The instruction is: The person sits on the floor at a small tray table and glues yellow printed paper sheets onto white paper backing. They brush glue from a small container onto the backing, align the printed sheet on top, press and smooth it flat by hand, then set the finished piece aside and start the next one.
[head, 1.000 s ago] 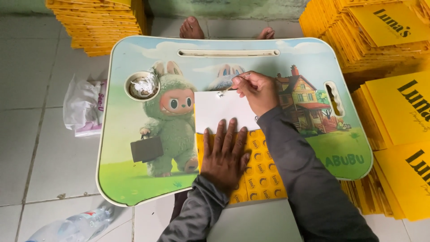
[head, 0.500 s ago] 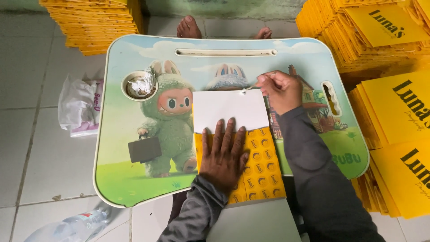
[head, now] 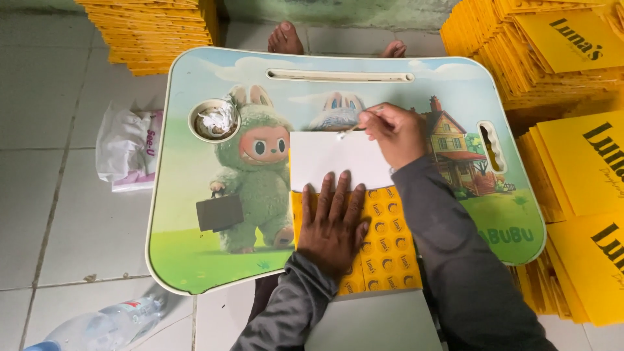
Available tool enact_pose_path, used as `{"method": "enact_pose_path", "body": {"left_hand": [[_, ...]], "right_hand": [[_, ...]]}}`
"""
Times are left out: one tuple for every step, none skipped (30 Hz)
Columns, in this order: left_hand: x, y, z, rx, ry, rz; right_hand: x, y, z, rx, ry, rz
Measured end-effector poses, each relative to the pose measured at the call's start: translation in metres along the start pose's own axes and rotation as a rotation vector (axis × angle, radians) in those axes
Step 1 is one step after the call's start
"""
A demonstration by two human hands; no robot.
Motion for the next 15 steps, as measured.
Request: {"method": "enact_pose_path", "body": {"left_hand": [[0.000, 0.000, -0.001, -0.008, -0.009, 0.001], [0.000, 0.000, -0.001, -0.015, -0.017, 0.002], [0.000, 0.000, -0.001, -0.015, -0.016, 0.002], [0.000, 0.000, -0.001, -0.012, -0.014, 0.001], [-0.001, 0.000, 0.000, -0.007, -0.013, 0.000], [-0.002, 0.000, -0.001, -0.007, -0.012, 0.000], [-0.001, 0.001, 0.000, -0.017, -0.006, 0.003], [-0.001, 0.001, 0.000, -0.028, 0.000, 0.005], [-0.001, 0.000, 0.002, -0.027, -0.005, 0.006], [-0.001, 0.000, 0.003, -0.010, 0.004, 0.005], [0.000, 0.000, 0.004, 0.009, 0.014, 0.006], [0.000, 0.000, 0.006, 0.011, 0.011, 0.010], [0.000, -0.001, 0.007, 0.042, 0.011, 0.003], [0.000, -0.001, 0.009, 0.074, 0.011, -0.003], [0.001, 0.000, 0.010, 0.074, 0.011, -0.001]], "right_hand": [[-0.002, 0.003, 0.015, -0.026, 0.025, 0.006], [-0.005, 0.006, 0.030, -0.053, 0.049, 0.011], [-0.005, 0.006, 0.034, -0.052, 0.051, 0.011], [-0.006, 0.007, 0.039, -0.056, 0.066, 0.009], [-0.007, 0.008, 0.044, -0.061, 0.081, 0.007], [-0.005, 0.007, 0.035, -0.061, 0.081, 0.006], [-0.003, 0.005, 0.025, -0.056, 0.057, 0.009], [-0.001, 0.004, 0.015, -0.050, 0.032, 0.012], [0.002, 0.001, 0.001, -0.052, 0.028, 0.013], [0.005, -0.001, -0.015, -0.031, 0.008, 0.014], [0.008, -0.003, -0.031, -0.006, -0.012, 0.013], [0.007, -0.006, -0.039, -0.004, -0.017, 0.013], [0.007, -0.008, -0.049, 0.033, -0.012, 0.020], [0.007, -0.011, -0.058, 0.070, -0.008, 0.026], [0.007, -0.011, -0.061, 0.071, -0.009, 0.027]]}}
Point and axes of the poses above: each hand's wrist, its own y-axis away from the middle knuckle, its own z-axis out of the back of the hand, x = y × z, the point moved 2 cm from there along -y, towards the middle knuckle, and after that the axes turned 12 degrees about -y, right-handed, at the moved point
